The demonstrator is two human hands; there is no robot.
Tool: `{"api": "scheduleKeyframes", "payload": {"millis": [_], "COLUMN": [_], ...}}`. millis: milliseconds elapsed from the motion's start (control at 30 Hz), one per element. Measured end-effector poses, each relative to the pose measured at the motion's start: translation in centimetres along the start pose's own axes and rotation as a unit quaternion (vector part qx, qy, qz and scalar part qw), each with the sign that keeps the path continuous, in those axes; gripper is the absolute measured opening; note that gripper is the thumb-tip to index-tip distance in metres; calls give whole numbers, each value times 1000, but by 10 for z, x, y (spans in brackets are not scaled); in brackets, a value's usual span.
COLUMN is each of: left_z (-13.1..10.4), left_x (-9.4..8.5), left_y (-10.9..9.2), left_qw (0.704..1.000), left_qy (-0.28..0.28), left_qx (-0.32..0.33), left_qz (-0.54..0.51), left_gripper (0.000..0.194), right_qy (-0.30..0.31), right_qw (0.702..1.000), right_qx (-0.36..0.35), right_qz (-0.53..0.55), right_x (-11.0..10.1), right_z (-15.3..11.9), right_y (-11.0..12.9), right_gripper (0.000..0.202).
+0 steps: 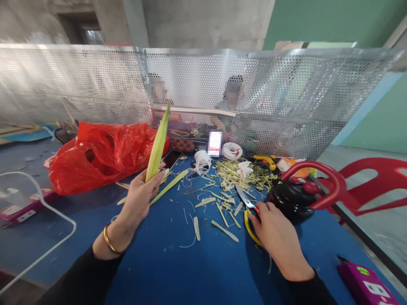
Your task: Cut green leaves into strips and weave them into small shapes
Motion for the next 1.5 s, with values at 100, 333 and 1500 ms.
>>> {"api": "scheduleKeyframes", "payload": {"millis": [100,333,1500], "left_z": [0,-1,-8], "left_x": [-2,-2,4], "left_y": [-1,-3,0], "left_qw": [999,999,999], "left_qy": [-29,-24,25], "left_qx": [23,6,-35], "left_qz": [-23,-32,-14], "left_gripper": [43,38,24], "right_qy": [19,335,156], "right_qw": [970,774,899], "right_qx": [-142,-390,-360], "right_qz": [194,369,195], "right_x": [-7,-2,15], "right_z": [-9,-35,20], "right_y": [33,115,89], "right_gripper": [47,62,73]}}
Point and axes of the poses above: each hand's wrist, its own z-axis towards the middle knuckle, its own x-axis out of the palm, y = z × x, the point moved 1 cm from there along z, towards the middle knuckle, and after that the axes turned 5 degrees about z, right-handed, at the moved point
